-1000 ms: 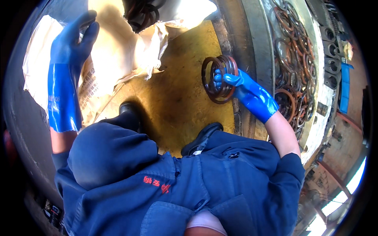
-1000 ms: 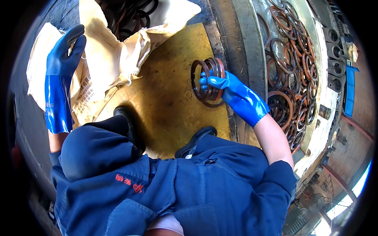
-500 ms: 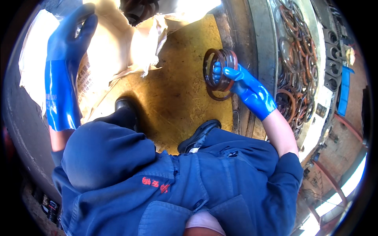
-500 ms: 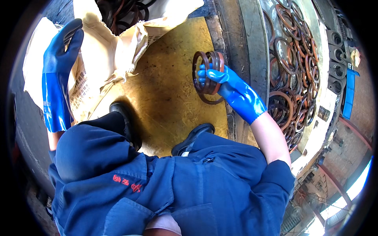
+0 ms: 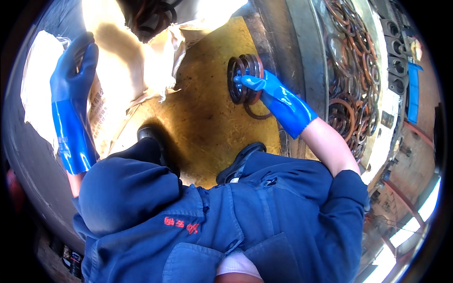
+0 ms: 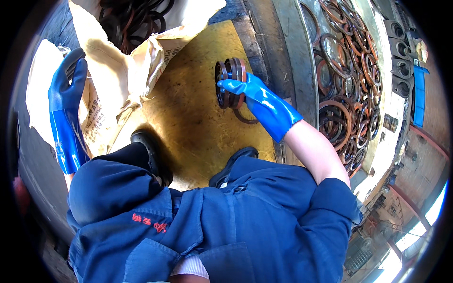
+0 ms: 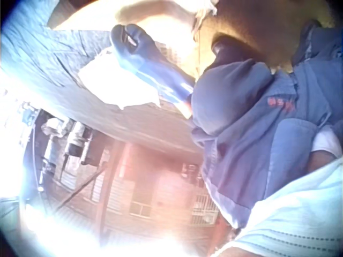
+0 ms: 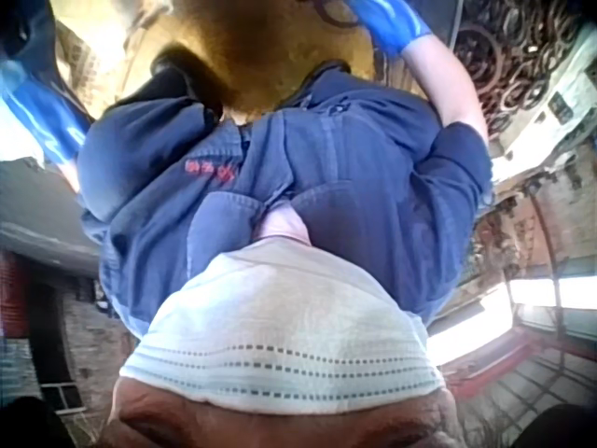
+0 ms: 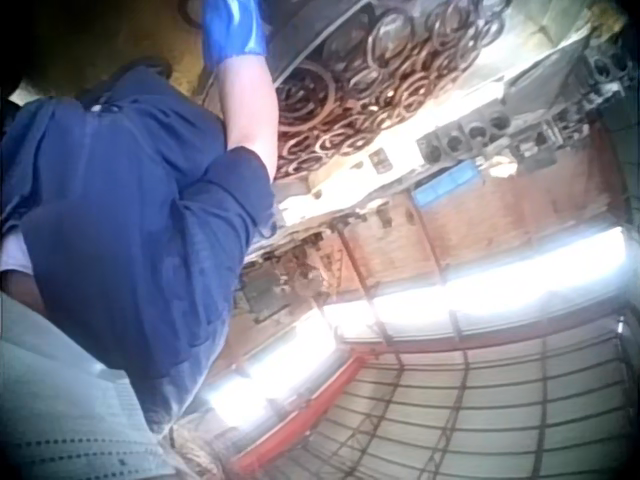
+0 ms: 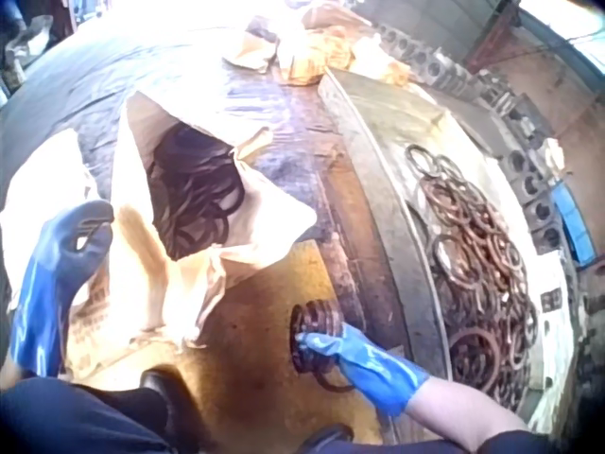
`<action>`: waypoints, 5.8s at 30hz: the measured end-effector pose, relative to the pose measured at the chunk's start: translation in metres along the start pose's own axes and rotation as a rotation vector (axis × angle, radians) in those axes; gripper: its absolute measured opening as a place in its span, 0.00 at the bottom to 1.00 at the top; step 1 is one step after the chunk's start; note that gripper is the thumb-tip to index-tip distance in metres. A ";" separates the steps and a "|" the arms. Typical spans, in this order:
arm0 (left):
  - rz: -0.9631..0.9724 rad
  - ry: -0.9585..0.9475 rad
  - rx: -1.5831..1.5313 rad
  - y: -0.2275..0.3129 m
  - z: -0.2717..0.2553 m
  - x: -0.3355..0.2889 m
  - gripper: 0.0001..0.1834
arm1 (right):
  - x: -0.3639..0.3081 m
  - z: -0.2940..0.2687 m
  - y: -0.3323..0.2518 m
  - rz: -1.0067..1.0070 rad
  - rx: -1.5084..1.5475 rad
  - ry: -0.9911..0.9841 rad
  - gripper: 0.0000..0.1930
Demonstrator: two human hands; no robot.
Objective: The person picks up metal rings from a tray and places them into a large paper bag one at a time or in small groups.
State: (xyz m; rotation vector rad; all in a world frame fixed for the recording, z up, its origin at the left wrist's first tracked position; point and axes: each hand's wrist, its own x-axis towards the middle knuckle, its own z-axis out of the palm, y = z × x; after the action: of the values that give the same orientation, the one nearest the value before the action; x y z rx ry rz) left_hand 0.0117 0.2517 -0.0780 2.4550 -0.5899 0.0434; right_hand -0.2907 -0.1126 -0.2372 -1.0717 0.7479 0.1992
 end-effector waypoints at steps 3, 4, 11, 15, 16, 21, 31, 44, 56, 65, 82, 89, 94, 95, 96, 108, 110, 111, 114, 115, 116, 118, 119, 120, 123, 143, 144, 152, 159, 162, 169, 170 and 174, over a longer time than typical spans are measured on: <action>0.137 0.071 -0.009 0.003 0.002 0.002 0.17 | 0.010 -0.012 0.013 0.042 -0.060 -0.025 0.23; 0.177 0.091 -0.017 0.003 0.005 0.004 0.17 | 0.014 -0.018 0.019 0.048 -0.075 -0.037 0.22; 0.138 0.103 0.002 0.007 0.007 -0.003 0.17 | -0.029 0.023 -0.021 -0.006 0.093 0.077 0.17; 0.136 0.093 -0.008 0.012 0.013 0.003 0.17 | -0.033 0.009 -0.032 0.024 0.059 0.080 0.17; 0.124 0.100 0.006 0.013 0.006 -0.001 0.17 | -0.035 0.008 -0.042 0.052 0.028 0.051 0.17; 0.113 0.109 0.000 0.014 0.009 -0.006 0.17 | -0.069 -0.005 -0.079 0.136 -0.485 -0.020 0.18; 0.108 0.096 -0.009 0.017 0.010 -0.009 0.17 | -0.097 -0.026 -0.022 0.066 -1.594 -0.157 0.22; 0.086 0.095 -0.013 0.016 0.007 -0.015 0.17 | -0.103 -0.033 -0.009 0.183 -1.107 -0.187 0.18; 0.091 0.178 0.041 0.020 0.001 -0.009 0.18 | -0.107 -0.013 -0.064 0.213 -1.137 -0.093 0.23; -0.213 0.069 0.210 0.076 -0.007 0.028 0.52 | -0.089 0.086 -0.181 -0.460 -1.191 0.034 0.16; -0.023 0.468 0.665 -0.008 -0.018 0.065 0.46 | 0.052 0.322 -0.192 -0.895 -1.866 -0.092 0.12; -0.425 -0.070 0.402 -0.009 -0.054 0.063 0.24 | 0.154 0.367 -0.187 -1.841 -1.754 -0.175 0.07; -0.481 -0.117 0.336 -0.023 -0.066 0.046 0.27 | 0.087 0.348 -0.221 -1.470 -1.648 0.048 0.13; -0.467 -0.116 0.311 -0.022 -0.068 0.044 0.27 | 0.081 0.334 -0.232 -1.397 -1.672 0.278 0.11; -0.461 -0.116 0.282 -0.025 -0.068 0.041 0.28 | 0.053 0.310 -0.243 -1.564 -1.531 0.363 0.19; -0.509 -0.206 -0.120 -0.022 -0.056 0.068 0.24 | 0.077 0.276 -0.215 -0.619 -2.194 -0.164 0.14; -0.494 -0.200 -0.390 -0.040 -0.059 0.080 0.19 | 0.057 0.300 -0.250 -0.480 -2.237 -0.182 0.10; -0.461 -0.221 -0.440 -0.052 -0.067 0.088 0.19 | 0.057 0.300 -0.253 -0.608 -2.241 -0.128 0.10; -0.455 -0.231 -0.527 -0.056 -0.084 0.122 0.19 | 0.056 0.290 -0.283 -1.086 -2.074 -0.042 0.10; -0.486 -0.204 -0.517 -0.050 -0.092 0.127 0.19 | 0.042 0.302 -0.293 -1.062 -2.112 0.031 0.08; -0.513 -0.181 -0.509 -0.046 -0.096 0.131 0.19 | 0.034 0.305 -0.298 -1.129 -2.099 0.080 0.05; -0.470 -0.156 -0.580 -0.061 -0.086 0.117 0.19 | 0.034 0.301 -0.285 -1.503 -1.969 -0.046 0.12; -0.475 -0.167 -0.593 -0.071 -0.070 0.108 0.19 | 0.029 0.300 -0.273 -1.490 -2.082 -0.104 0.11; -0.485 -0.167 -0.597 -0.074 -0.069 0.096 0.20 | 0.022 0.304 -0.262 -1.492 -2.177 -0.176 0.10; -0.539 -0.288 -0.441 -0.063 -0.063 0.062 0.22 | 0.037 0.280 -0.213 -1.237 -2.364 -0.283 0.08; -0.144 -1.037 -0.799 0.007 0.026 0.076 0.21 | -0.274 -0.077 -0.091 -0.553 -0.565 0.830 0.12; -0.132 -1.030 -0.764 0.023 0.039 0.079 0.21 | -0.312 -0.082 -0.048 -0.507 -0.406 0.934 0.10; 0.073 -0.780 -0.456 0.068 0.094 0.119 0.20 | -0.520 -0.155 0.150 0.037 -0.240 1.745 0.17; 0.236 -0.613 -0.316 0.061 0.066 0.163 0.20 | -0.503 -0.223 0.142 0.676 -0.962 1.613 0.17; 0.343 -0.572 -0.288 0.067 0.060 0.194 0.19 | -0.500 -0.241 0.134 0.753 -0.981 1.557 0.15; 0.486 -0.665 -0.424 0.144 0.138 0.238 0.14 | -0.516 -0.228 0.095 0.149 -0.654 1.557 0.21; 0.521 -0.649 -0.396 0.154 0.157 0.236 0.12 | -0.505 -0.216 0.072 0.138 -0.701 1.538 0.20; 0.661 -0.851 -0.516 0.249 0.201 0.163 0.14 | -0.461 -0.181 0.001 0.182 -0.955 1.489 0.20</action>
State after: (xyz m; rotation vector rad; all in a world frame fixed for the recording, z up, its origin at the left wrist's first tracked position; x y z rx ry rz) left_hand 0.0325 -0.1067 -0.0765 1.6070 -1.5255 -0.8096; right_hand -0.7158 -0.1743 0.0097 -2.0481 2.2236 -0.1753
